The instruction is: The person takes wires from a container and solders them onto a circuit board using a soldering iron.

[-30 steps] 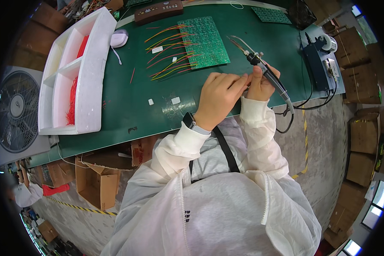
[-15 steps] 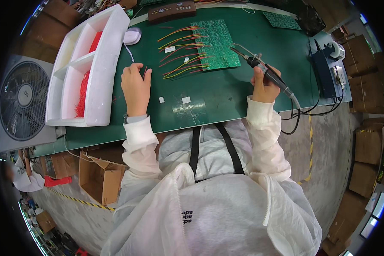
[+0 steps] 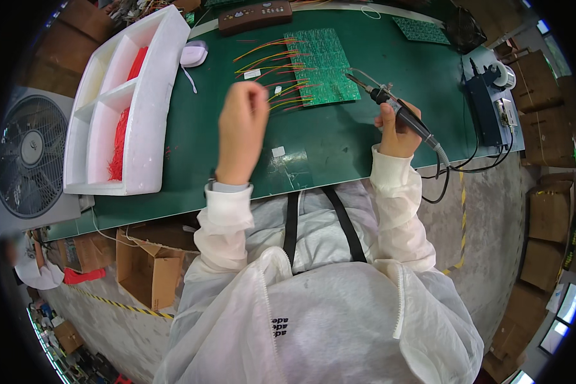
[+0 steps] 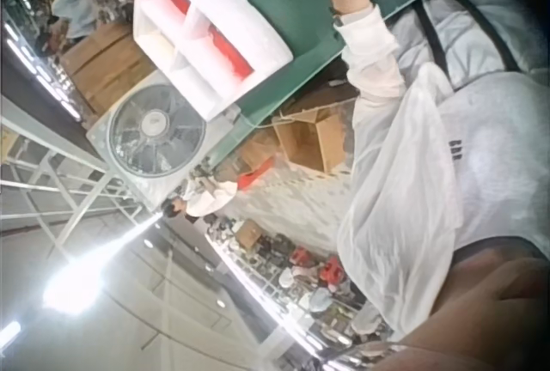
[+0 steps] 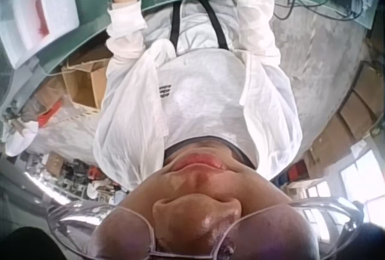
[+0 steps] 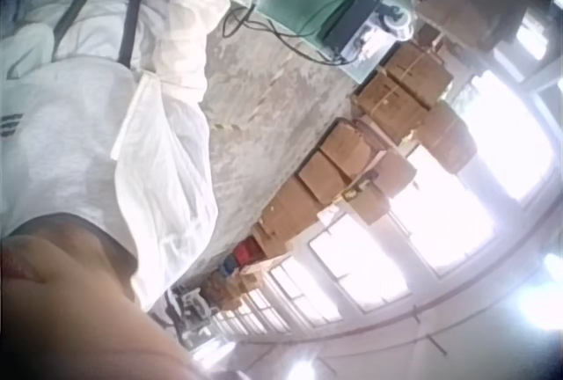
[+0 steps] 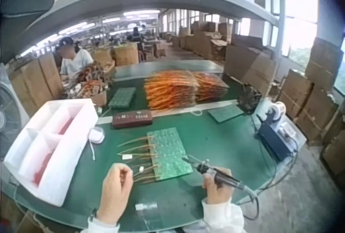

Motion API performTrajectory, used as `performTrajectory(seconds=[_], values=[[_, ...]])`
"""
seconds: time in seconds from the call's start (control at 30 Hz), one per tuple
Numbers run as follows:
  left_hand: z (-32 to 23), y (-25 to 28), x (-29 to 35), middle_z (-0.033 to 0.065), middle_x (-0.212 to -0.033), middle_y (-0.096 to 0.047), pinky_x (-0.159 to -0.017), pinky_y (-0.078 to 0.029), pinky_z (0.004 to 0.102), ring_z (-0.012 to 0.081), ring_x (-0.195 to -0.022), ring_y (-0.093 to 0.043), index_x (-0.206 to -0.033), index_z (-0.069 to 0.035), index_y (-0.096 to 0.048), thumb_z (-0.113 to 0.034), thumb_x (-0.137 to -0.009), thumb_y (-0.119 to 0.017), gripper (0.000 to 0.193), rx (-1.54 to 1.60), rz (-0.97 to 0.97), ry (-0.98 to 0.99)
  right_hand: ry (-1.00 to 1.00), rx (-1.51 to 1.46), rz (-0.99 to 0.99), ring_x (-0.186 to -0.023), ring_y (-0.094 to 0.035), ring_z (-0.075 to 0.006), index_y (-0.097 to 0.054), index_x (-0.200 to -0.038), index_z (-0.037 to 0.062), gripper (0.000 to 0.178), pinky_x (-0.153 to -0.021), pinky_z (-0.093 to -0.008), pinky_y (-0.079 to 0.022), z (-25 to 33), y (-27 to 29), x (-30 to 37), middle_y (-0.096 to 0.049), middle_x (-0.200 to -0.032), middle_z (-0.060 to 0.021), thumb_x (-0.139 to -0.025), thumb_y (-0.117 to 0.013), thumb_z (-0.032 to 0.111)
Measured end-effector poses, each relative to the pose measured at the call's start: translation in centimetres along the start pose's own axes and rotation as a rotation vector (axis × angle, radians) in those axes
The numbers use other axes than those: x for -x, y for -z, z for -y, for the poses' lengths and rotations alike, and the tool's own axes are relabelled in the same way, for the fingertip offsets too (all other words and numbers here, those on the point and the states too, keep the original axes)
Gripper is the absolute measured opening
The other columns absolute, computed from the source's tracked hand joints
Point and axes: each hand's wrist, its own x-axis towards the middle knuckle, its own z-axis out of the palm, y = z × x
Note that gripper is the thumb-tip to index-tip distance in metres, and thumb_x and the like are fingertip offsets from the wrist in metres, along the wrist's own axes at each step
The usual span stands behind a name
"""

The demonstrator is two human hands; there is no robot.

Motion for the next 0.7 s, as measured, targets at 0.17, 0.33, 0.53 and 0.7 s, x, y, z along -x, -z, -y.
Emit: performTrajectory(seconds=[0.17, 0.33, 0.53, 0.7], values=[[-2.8, -4.8, -1.3, 0.0089, -0.077, -0.055, -0.06, -0.044, 0.0305, 0.0243, -0.068, -0.055, -0.083, -0.003, -0.055, -0.005, -0.077, -0.058, 0.007, 0.179, 0.127, -0.162, 0.001, -0.027, 0.004, -0.059, -0.055, -0.0114, -0.052, -0.093, -0.0018, 0.027, -0.056, -0.0228, -0.048, -0.1, -0.1, -0.1, -0.057, -0.076, -0.0083, -0.077, -0.067, 0.013], [-1.6, -5.5, -1.3, 0.0077, -0.076, -0.056, -0.058, -0.044, 0.0284, 0.021, -0.065, -0.055, -0.081, -0.002, -0.058, -0.004, -0.075, -0.061, 0.007, 0.114, 0.105, -0.208, -0.008, -0.068, 0.034, -0.065, -0.057, -0.0122, -0.051, -0.097, -0.0024, 0.029, -0.062, -0.0236, -0.049, -0.6, 0.0, -0.3, -0.058, -0.079, -0.0092, -0.076, -0.067, 0.011], [-0.5, -5.8, -0.7, 0.0066, -0.075, -0.055, -0.058, -0.044, 0.0254, 0.0169, -0.064, -0.054, -0.08, -0.001, -0.057, -0.002, -0.074, -0.062, 0.008, 0.048, 0.121, -0.208, 0.017, 0.011, 0.091, -0.071, -0.058, -0.0126, -0.051, -0.099, -0.0027, 0.031, -0.065, -0.024, -0.049, -0.9, -0.1, -0.4, -0.058, -0.082, -0.0095, -0.076, -0.067, 0.009], [-0.5, -6.1, -0.7, 0.0058, -0.073, -0.054, -0.058, -0.044, 0.0251, 0.0161, -0.066, -0.054, -0.078, 0.0, -0.056, -0.001, -0.073, -0.062, 0.008, -0.046, 0.163, -0.281, 0.073, 0.045, 0.044, -0.072, -0.057, -0.0123, -0.051, -0.098, -0.0023, 0.029, -0.067, -0.0241, -0.049, -0.9, -0.4, -0.2, -0.057, -0.084, -0.0093, -0.076, -0.067, 0.008]])
